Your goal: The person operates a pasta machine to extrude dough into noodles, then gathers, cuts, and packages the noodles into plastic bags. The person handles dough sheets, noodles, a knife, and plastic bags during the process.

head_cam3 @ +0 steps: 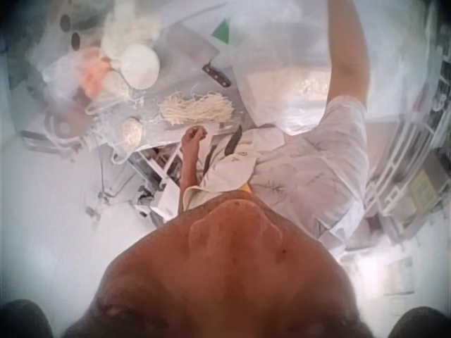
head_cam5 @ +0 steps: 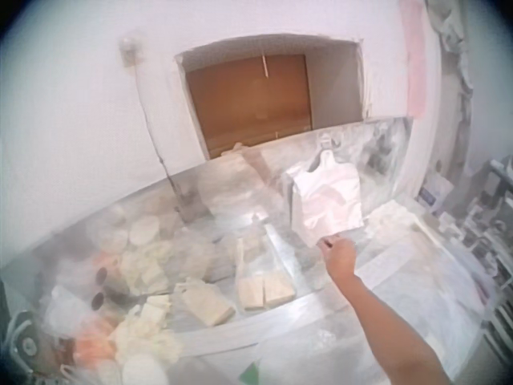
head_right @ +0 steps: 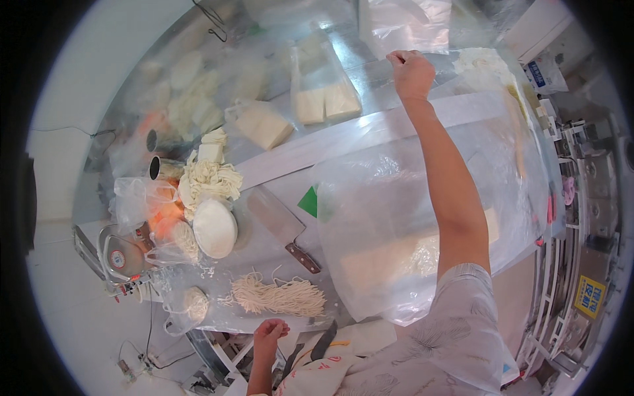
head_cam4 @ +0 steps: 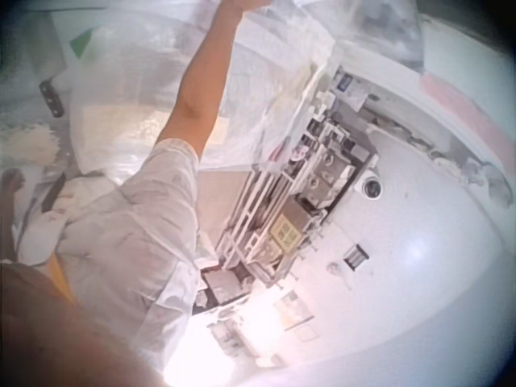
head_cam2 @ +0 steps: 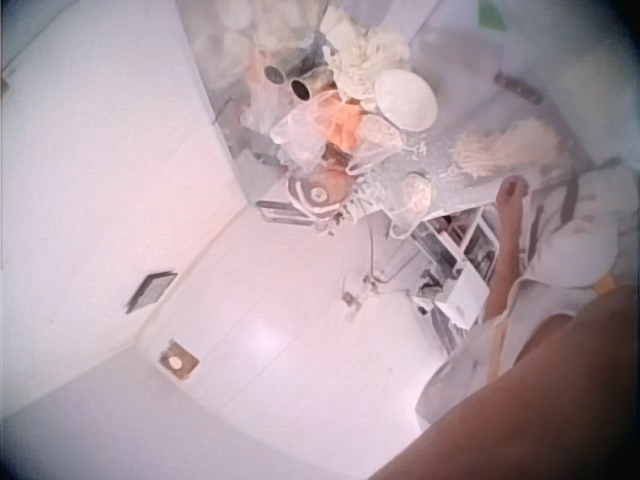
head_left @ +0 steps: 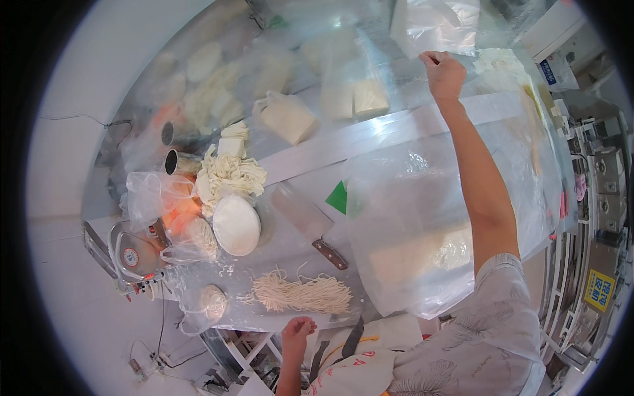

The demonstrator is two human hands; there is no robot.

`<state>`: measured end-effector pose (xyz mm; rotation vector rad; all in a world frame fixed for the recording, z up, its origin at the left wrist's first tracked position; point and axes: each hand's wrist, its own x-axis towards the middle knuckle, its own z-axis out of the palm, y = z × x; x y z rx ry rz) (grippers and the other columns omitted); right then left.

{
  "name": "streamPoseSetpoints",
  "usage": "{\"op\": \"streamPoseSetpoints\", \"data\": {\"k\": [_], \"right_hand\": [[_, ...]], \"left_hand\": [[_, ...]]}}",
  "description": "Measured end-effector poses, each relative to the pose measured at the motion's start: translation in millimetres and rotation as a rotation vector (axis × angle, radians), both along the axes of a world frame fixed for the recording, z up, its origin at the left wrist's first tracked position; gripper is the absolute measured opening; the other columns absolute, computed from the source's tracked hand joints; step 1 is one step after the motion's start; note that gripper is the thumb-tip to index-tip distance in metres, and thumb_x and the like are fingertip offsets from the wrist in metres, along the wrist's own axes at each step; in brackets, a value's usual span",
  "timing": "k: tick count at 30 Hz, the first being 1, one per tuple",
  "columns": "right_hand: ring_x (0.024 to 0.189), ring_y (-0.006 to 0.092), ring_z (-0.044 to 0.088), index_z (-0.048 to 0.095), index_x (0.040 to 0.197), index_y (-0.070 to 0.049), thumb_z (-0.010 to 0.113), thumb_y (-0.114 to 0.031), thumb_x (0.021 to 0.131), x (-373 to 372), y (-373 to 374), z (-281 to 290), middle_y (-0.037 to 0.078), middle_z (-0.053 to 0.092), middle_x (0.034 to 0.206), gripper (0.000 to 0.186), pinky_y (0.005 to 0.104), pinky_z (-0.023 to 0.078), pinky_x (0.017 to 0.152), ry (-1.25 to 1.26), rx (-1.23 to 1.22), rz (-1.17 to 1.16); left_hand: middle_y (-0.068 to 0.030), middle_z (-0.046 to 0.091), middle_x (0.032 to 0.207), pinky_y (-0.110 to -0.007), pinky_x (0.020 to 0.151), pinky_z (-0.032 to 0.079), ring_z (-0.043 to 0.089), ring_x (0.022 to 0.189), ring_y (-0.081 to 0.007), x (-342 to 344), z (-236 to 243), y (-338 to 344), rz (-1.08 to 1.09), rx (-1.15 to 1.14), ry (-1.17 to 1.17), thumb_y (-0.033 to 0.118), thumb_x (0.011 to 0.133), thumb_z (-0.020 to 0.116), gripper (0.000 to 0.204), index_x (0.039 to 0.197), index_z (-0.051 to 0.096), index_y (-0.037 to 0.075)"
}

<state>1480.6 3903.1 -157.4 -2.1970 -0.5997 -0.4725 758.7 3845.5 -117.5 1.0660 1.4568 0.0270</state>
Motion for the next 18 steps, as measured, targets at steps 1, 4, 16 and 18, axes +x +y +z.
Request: {"op": "streamPoseSetpoints", "data": {"k": [1, 4, 16, 18], "right_hand": [[0.077, 0.0270, 0.069, 0.080, 0.091, -0.009, 0.078, -0.023, 0.087, -2.2, -3.8, 8.1, 0.010, 0.072, 0.088, 0.015, 0.0397, 0.055, 0.075, 0.037, 0.028, 0.038], [0.075, 0.0245, 0.068, 0.078, 0.092, -0.007, 0.079, -0.019, 0.086, -2.9, -15.5, 23.5, 0.010, 0.072, 0.086, 0.014, 0.0370, 0.055, 0.074, 0.109, 0.059, 0.148], [0.067, 0.0172, 0.062, 0.071, 0.088, -0.002, 0.084, -0.018, 0.082, 3.2, -52.3, 48.5, 0.006, 0.068, 0.074, 0.022, 0.0314, 0.052, 0.068, 0.273, 0.068, 0.207], [0.067, 0.0160, 0.061, 0.071, 0.085, -0.001, 0.086, -0.021, 0.082, -1.3, -57.2, 59.4, 0.005, 0.068, 0.072, 0.025, 0.0307, 0.052, 0.067, 0.318, 0.050, 0.183]], "left_hand": [[-0.0123, 0.074, 0.101, -0.033, 0.085, 0.059, 0.074, 0.093, -0.0218, 8.3, 2.3, 0.8, -0.019, 0.006, 0.010, 0.007, 0.101, 0.064, 0.014, 0.111, 0.068, -0.002], [-0.0114, 0.074, 0.100, -0.033, 0.085, 0.059, 0.073, 0.092, -0.0203, 19.9, 2.5, -1.3, -0.035, 0.016, -0.014, 0.006, 0.100, 0.065, 0.014, 0.111, 0.068, -0.003], [-0.0106, 0.074, 0.100, -0.031, 0.084, 0.059, 0.073, 0.091, -0.0185, 24.9, 5.5, -12.7, -0.063, 0.042, -0.018, 0.004, 0.099, 0.066, 0.013, 0.111, 0.069, -0.002], [-0.0101, 0.074, 0.100, -0.030, 0.084, 0.058, 0.073, 0.091, -0.0181, 25.2, 6.5, -15.3, -0.072, 0.056, -0.016, 0.004, 0.099, 0.066, 0.013, 0.110, 0.069, -0.002]]}}
